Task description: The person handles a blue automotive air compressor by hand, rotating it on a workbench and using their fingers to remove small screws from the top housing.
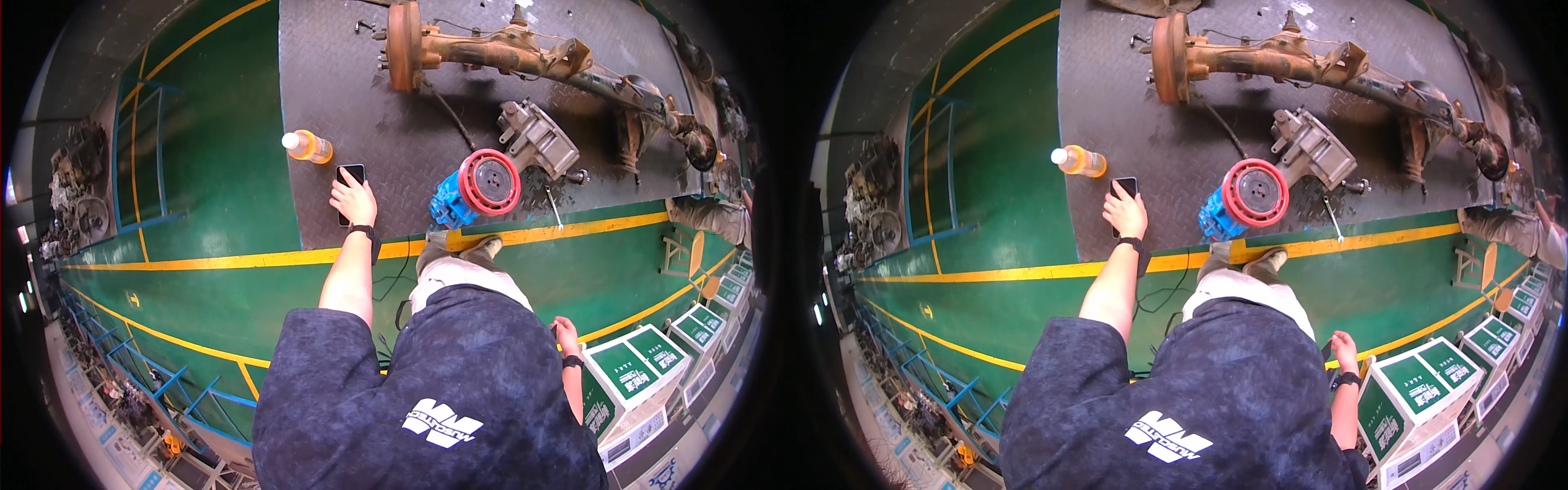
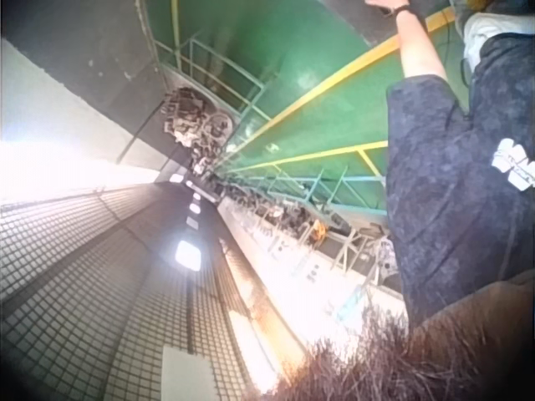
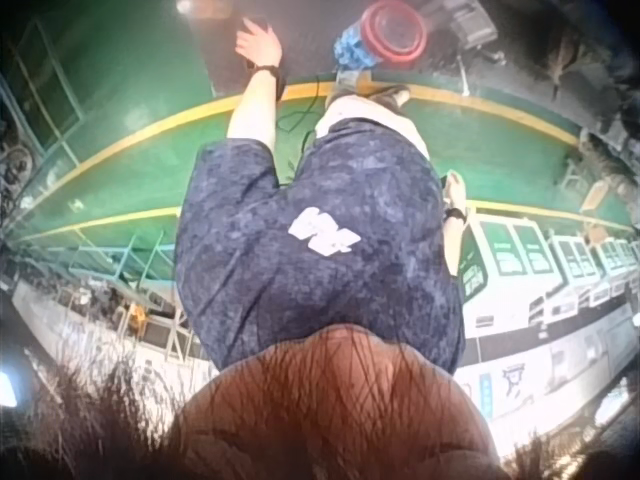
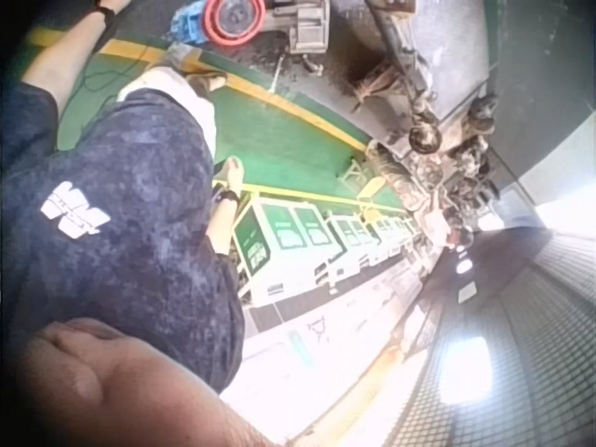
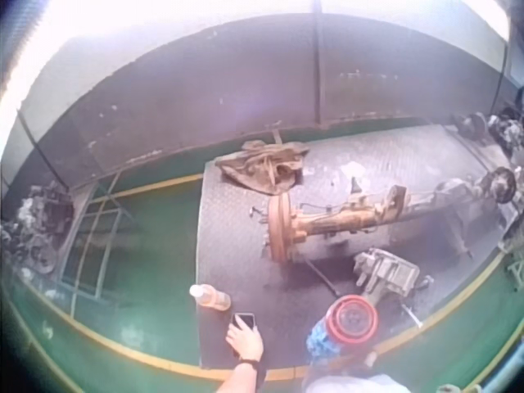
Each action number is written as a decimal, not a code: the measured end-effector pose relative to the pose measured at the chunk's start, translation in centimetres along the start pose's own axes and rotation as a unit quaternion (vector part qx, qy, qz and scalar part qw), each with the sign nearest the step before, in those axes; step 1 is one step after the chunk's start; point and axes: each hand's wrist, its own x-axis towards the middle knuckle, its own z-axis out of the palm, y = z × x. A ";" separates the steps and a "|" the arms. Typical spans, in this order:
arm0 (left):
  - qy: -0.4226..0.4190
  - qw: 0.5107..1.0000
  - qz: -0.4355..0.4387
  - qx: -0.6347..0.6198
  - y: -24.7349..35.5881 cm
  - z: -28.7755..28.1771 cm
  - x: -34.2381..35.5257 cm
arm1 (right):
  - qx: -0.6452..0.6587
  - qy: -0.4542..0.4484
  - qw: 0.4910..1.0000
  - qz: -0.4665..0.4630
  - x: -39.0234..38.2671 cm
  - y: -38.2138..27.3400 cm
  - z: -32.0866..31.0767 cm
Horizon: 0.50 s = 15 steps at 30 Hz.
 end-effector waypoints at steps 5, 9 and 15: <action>0.007 0.976 -0.120 -0.181 -2.0 0.3 0.5 | -0.031 0.011 0.999 -0.020 -0.5 -2.8 -0.2; -0.061 0.957 -0.194 -0.208 -5.3 0.3 1.0 | -0.036 0.008 0.999 -0.030 -0.9 -3.6 -0.2; -0.114 0.946 -0.200 -0.228 -7.2 0.3 1.0 | -0.018 0.000 0.999 -0.033 -1.4 -2.5 0.9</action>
